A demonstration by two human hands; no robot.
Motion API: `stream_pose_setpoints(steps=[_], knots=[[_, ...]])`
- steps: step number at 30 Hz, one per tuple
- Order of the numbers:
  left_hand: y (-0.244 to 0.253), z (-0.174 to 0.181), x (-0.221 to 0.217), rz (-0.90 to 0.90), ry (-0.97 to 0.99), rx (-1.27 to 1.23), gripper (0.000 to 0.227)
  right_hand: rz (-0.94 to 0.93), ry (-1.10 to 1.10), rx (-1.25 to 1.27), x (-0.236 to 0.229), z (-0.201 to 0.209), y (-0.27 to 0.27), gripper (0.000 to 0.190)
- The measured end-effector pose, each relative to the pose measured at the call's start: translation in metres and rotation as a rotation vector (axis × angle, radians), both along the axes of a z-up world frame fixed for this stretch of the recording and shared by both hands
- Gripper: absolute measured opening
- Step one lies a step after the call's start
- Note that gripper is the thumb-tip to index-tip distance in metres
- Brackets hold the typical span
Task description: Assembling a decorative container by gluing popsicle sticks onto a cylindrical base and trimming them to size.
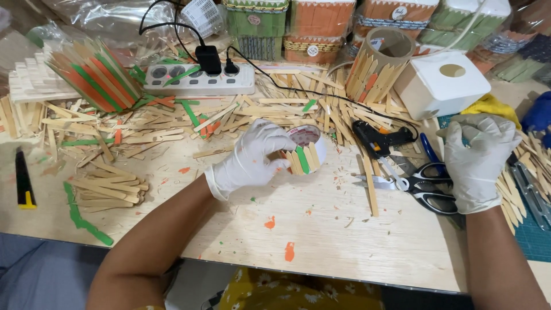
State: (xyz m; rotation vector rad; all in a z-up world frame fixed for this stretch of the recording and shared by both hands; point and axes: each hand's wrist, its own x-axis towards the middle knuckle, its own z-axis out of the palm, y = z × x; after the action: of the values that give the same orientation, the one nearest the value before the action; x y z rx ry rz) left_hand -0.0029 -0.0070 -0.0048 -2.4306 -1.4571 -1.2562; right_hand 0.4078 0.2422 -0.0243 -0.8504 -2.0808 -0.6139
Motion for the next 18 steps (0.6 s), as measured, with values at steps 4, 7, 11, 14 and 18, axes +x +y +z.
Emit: stream_pose_setpoints(steps=[4, 7, 11, 14, 18], knots=[[-0.010, 0.021, 0.011, 0.060, 0.157, -0.060, 0.025, -0.018, -0.003, -0.042, 0.001, 0.001, -0.003, 0.016], [-0.008, 0.024, 0.018, 0.133, 0.466, 0.009, 0.026, -0.054, 0.004, -0.005, -0.001, -0.006, -0.001, 0.004], [-0.007, 0.014, 0.025, 0.171, 0.537, 0.059, 0.038, 0.104, 0.022, -0.136, 0.000, -0.008, -0.004, 0.012], [-0.004, 0.011, 0.023, 0.294, 0.607, 0.060, 0.060, 0.346, 0.170, -0.337, -0.006, -0.010, -0.009, 0.026], [-0.005, 0.038, -0.003, 0.412, 0.345, -0.050, 0.102, 0.081, 0.225, -0.500, 0.016, -0.058, 0.028, 0.028]])
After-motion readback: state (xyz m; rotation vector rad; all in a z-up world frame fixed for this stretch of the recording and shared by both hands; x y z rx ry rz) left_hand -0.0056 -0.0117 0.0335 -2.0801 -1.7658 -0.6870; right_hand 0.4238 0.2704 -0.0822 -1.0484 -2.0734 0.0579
